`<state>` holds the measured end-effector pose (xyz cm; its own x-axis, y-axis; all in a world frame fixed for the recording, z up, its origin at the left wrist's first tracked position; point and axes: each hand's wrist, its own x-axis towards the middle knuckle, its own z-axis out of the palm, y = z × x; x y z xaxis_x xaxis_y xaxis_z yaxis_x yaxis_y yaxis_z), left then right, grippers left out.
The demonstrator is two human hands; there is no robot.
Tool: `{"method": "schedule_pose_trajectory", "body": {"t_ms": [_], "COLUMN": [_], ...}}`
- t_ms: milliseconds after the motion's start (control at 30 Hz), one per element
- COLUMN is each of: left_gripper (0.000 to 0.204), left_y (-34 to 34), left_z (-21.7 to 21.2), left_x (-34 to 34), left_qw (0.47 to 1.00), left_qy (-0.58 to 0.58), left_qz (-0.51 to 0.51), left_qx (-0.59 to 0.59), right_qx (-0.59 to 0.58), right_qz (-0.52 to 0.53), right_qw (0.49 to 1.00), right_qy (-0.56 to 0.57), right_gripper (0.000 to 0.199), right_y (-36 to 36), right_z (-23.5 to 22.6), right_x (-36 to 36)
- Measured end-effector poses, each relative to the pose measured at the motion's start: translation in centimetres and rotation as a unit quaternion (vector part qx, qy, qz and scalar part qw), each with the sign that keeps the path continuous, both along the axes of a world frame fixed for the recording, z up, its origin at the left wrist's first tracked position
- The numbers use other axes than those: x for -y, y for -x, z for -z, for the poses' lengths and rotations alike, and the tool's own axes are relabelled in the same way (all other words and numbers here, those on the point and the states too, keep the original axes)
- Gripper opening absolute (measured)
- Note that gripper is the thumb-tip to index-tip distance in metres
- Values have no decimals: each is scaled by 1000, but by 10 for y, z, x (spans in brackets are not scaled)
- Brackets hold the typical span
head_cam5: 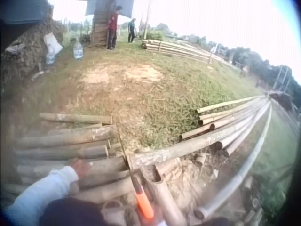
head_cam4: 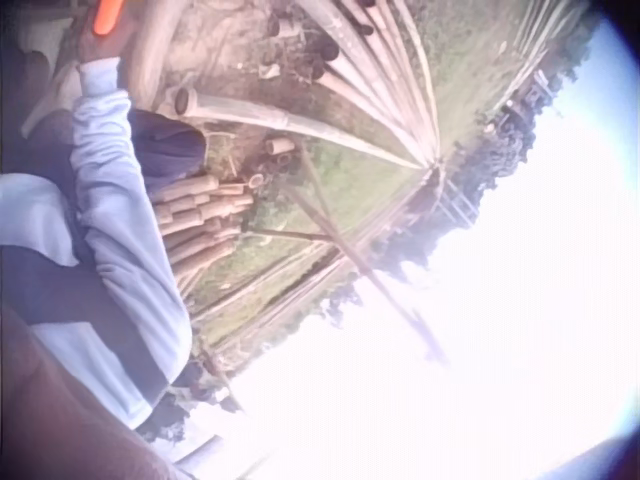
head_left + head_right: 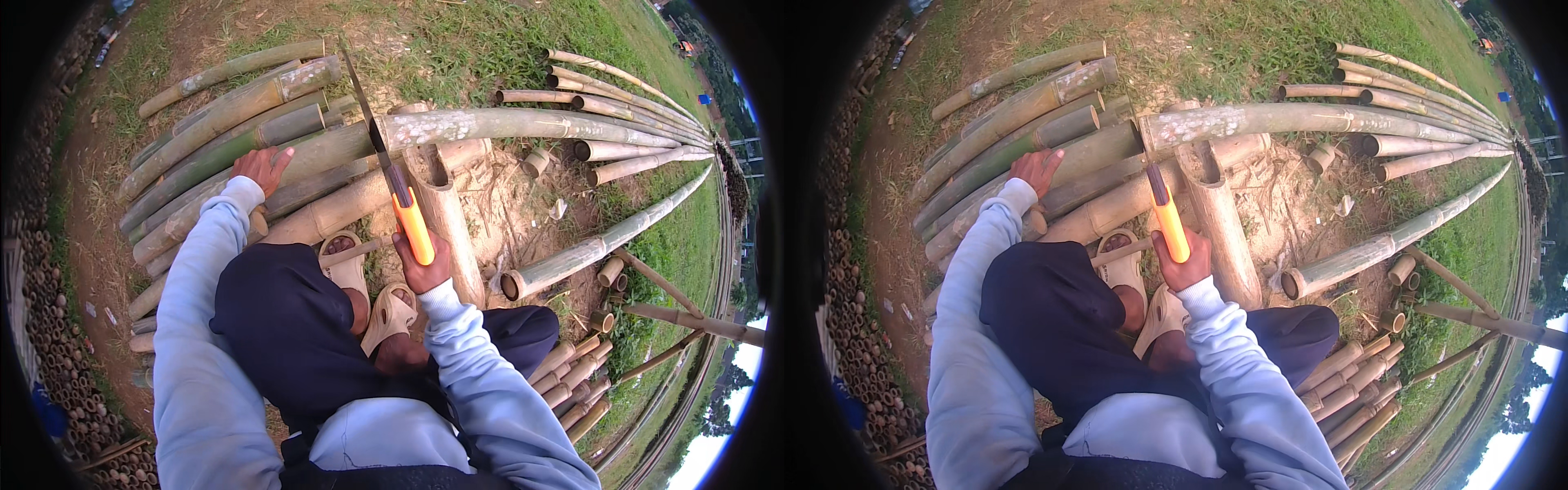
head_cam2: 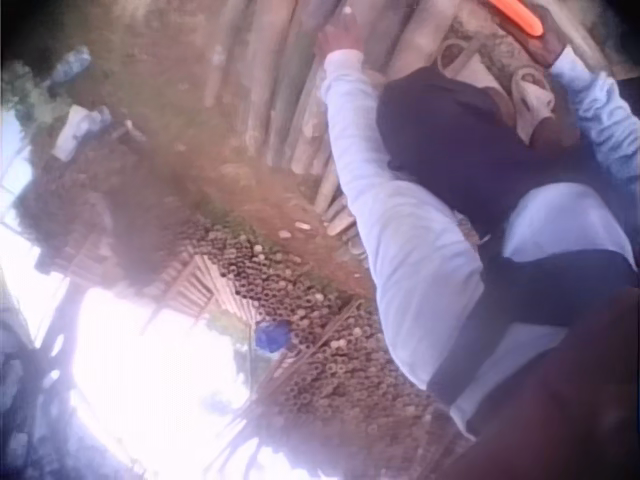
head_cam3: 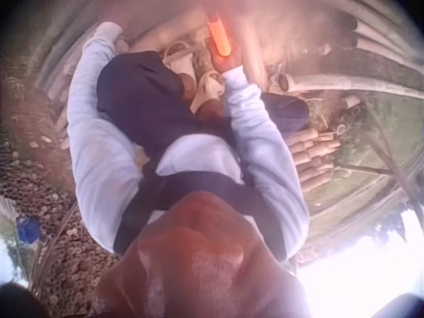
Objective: The person sits on the ground and uses a hand saw to cut a bamboo pole into shorter sections. They repeatedly position the saw, cut through the bamboo, and move the cut pieces aside.
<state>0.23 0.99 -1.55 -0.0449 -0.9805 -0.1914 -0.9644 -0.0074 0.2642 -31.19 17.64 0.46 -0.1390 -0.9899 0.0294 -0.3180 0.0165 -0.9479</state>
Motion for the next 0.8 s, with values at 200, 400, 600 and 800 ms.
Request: {"method": "schedule_pose_trajectory", "body": {"t_ms": [200, 400, 600, 800], "left_gripper": [82, 84, 84, 80], "left_y": [-7, -10, -12, -11], "left_z": [2, 11, 7, 16], "left_x": [0, 7, 10, 4], "left_qw": [999, 1000, 999, 1000], "left_qy": [-42, -9, -38, 7], "left_qz": [10, 1, 4, 6], "left_qx": [16, 1, 5, 2], "right_qx": [-58, -109, -69, -139], "right_qz": [-35, -48, -46, -97], "right_qw": [997, 993, 995, 986], "right_qy": [-25, 15, -50, -5], "right_gripper": [9, 10, 8, 13], "right_y": [22, 17, 36, 63], "right_z": [28, 0, -25, -66], "right_x": [-95, -107, -149, -187]}}
